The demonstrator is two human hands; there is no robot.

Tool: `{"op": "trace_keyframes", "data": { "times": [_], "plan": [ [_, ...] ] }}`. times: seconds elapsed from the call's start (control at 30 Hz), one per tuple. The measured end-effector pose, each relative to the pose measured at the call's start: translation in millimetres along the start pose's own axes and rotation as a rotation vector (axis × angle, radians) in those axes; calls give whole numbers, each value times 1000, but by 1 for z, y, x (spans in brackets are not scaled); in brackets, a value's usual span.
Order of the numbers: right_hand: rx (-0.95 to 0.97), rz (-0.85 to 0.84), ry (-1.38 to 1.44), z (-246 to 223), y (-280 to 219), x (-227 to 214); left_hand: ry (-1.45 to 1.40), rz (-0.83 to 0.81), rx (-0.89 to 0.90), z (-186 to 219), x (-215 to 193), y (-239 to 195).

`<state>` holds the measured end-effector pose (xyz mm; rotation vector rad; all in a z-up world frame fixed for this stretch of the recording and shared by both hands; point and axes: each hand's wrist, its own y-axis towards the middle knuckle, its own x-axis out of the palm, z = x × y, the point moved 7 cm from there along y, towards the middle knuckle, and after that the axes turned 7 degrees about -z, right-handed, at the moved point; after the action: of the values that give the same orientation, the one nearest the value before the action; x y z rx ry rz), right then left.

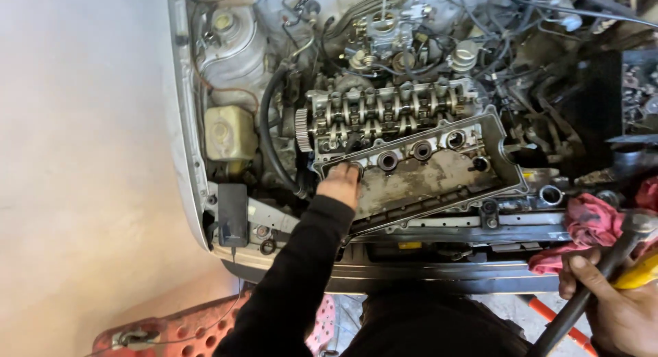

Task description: The person works on a car engine with the hood open, using a hammer to tap components on the cylinder head. They then use a yellow-handled tool to clean or adjust parts within the engine block.

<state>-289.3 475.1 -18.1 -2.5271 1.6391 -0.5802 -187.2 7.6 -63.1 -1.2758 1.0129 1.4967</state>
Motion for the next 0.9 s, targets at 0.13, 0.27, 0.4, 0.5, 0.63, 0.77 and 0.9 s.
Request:
{"op": "trace_keyframes", "data": {
  "times": [0.13,0.27,0.4,0.5,0.63,0.77,0.9],
  "plan": [
    [12,87,-26,-1,-12,-11,217,0,-47,-11,61,13],
    [-6,118,32,8,-20,-32,114,1,-37,-14,60,15],
    [-53,107,24,-2,-21,-28,145,36,0,-16,57,18],
    [38,157,27,5,-21,-35,73,58,6,-18,54,17],
    [60,157,36,1,-21,-29,91,52,-1,-15,51,19],
    [63,123,75,-1,-20,-27,174,30,-35,-11,48,18],
    [78,120,86,-1,-19,-25,179,-53,-15,-8,50,18]
  ]
}}
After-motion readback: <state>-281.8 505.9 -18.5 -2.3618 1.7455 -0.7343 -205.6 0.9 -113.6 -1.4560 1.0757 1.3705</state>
